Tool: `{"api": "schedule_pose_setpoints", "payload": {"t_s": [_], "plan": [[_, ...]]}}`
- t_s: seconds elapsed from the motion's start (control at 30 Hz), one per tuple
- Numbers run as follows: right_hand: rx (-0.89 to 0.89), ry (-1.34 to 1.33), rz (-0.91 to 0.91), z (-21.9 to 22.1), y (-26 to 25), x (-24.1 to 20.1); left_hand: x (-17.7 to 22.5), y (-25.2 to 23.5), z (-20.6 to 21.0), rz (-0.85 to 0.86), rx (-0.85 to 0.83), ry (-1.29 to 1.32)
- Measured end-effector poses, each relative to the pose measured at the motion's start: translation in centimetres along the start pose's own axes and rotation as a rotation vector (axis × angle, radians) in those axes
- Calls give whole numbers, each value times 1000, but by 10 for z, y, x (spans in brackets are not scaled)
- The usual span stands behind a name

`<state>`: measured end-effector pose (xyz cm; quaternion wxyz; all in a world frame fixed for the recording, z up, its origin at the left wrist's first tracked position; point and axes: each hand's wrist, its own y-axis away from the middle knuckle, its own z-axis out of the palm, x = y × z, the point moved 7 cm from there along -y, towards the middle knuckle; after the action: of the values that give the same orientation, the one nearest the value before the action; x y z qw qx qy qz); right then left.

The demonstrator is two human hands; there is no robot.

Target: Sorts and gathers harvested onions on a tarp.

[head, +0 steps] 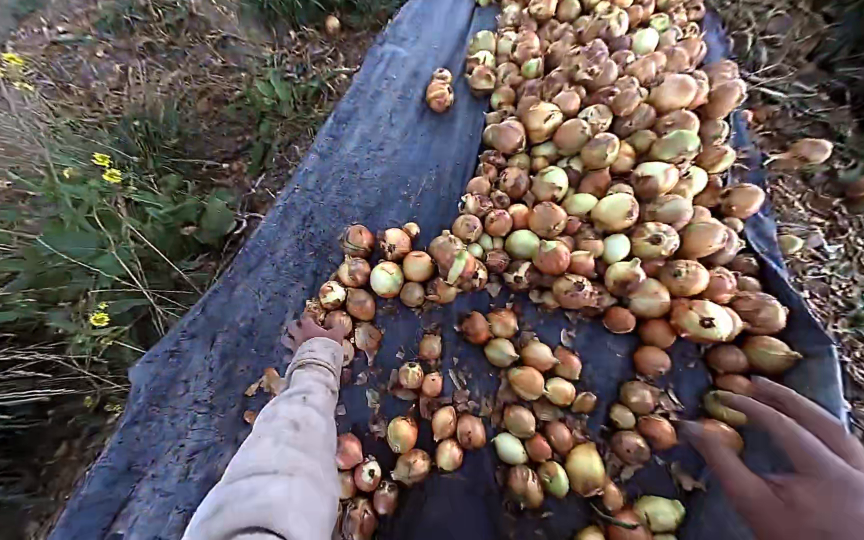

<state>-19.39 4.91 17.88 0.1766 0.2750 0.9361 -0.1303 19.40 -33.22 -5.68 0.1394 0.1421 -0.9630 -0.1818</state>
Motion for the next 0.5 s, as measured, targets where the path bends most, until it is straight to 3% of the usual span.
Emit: {"api": "schedule_pose_setpoints", "payload": {"t_s": [0.1,0.2,0.3,0.4,0.5], "plan": [[-55,-137,-175,119,-99,-46,-4,-3,6,76,-65,-86],[-344,-216,-153,218,-184,-95,-36,-7,10,125,-57,-6],[-600,-128,-87,311,-226,-106,-63,-7,4,62,-41,83],[-660,-45,-83,345,-237,-105,-64,6,-12,49,45,248],[-703,-64,-87,342,-232,-101,-17,8,-33,112,101,364]]}}
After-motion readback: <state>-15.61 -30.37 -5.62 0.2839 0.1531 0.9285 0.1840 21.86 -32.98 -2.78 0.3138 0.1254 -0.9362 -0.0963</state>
